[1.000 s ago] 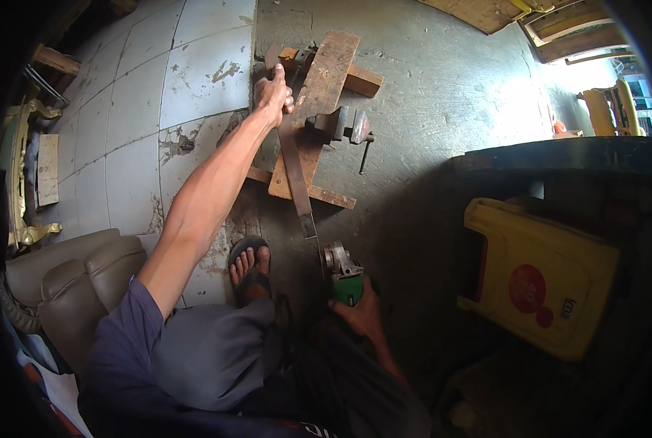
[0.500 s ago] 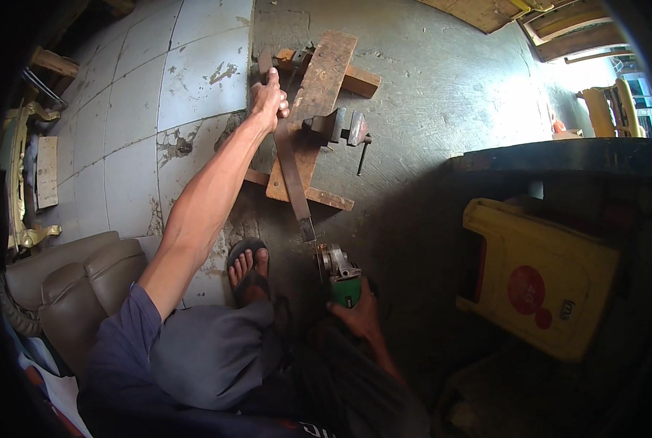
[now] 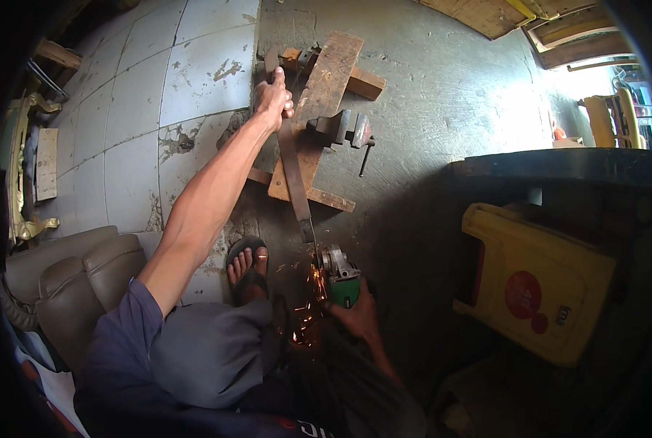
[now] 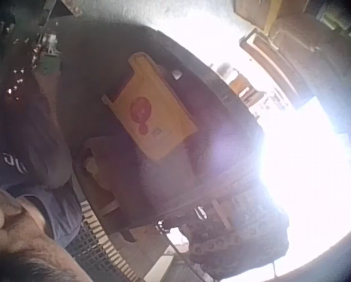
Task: The person uses an angle grinder to cut a metal bar that is held in a makeshift wooden vice.
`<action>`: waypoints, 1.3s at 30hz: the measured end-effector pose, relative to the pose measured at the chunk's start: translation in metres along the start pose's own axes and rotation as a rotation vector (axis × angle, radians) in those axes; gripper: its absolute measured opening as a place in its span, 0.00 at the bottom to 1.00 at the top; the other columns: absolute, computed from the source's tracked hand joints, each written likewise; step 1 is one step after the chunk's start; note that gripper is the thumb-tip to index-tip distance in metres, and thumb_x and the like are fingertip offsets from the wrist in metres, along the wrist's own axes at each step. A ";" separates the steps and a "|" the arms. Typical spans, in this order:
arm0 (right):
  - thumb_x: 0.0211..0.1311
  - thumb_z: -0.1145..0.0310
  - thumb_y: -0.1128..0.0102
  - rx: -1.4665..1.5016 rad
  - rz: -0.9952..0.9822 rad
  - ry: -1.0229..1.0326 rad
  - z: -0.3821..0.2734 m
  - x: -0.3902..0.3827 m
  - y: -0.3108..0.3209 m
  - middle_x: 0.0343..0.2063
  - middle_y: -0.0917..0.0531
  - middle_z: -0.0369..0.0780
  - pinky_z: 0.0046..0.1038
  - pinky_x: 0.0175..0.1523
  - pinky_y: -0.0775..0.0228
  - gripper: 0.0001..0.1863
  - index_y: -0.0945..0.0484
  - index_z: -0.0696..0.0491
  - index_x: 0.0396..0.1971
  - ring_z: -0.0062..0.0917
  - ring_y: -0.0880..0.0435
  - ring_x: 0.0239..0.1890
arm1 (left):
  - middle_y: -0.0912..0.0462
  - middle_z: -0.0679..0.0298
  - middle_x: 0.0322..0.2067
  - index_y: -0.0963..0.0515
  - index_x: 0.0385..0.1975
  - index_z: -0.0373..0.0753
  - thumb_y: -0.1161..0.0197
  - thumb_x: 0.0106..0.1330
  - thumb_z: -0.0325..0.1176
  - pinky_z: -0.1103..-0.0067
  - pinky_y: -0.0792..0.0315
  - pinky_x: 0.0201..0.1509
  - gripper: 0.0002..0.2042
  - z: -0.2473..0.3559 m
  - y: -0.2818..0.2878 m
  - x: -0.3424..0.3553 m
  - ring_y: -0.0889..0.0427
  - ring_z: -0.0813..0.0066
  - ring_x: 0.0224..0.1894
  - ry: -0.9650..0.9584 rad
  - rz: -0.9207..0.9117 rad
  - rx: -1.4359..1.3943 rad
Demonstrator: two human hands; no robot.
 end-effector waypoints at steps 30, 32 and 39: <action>0.45 0.65 0.23 0.001 -0.035 -0.125 0.014 0.005 0.000 0.46 0.16 0.45 0.35 0.52 0.24 0.41 0.32 0.56 0.61 0.27 0.18 0.46 | 0.39 0.71 0.15 0.46 0.39 0.45 0.44 0.73 0.60 0.78 0.41 0.11 0.25 -0.005 0.004 0.004 0.38 0.81 0.11 0.016 -0.042 -0.056; 0.44 0.64 0.23 0.005 -0.044 -0.136 0.017 0.006 0.000 0.46 0.16 0.45 0.35 0.52 0.24 0.41 0.31 0.56 0.61 0.27 0.18 0.46 | 0.39 0.71 0.14 0.46 0.39 0.46 0.44 0.72 0.60 0.78 0.41 0.11 0.25 -0.005 0.003 0.004 0.38 0.81 0.11 0.014 -0.041 -0.053; 0.44 0.63 0.21 -0.024 -0.041 -0.044 0.019 0.006 0.002 0.46 0.15 0.46 0.35 0.53 0.24 0.43 0.31 0.55 0.62 0.29 0.17 0.45 | 0.39 0.71 0.14 0.44 0.36 0.48 0.43 0.71 0.61 0.77 0.41 0.12 0.24 -0.007 0.000 0.007 0.38 0.79 0.11 0.033 -0.004 -0.046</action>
Point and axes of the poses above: each hand's wrist, its own x-axis towards the middle knuckle, its own y-axis out of the back of the hand, z = x × y, the point moved 1 cm from there along x, towards the middle knuckle
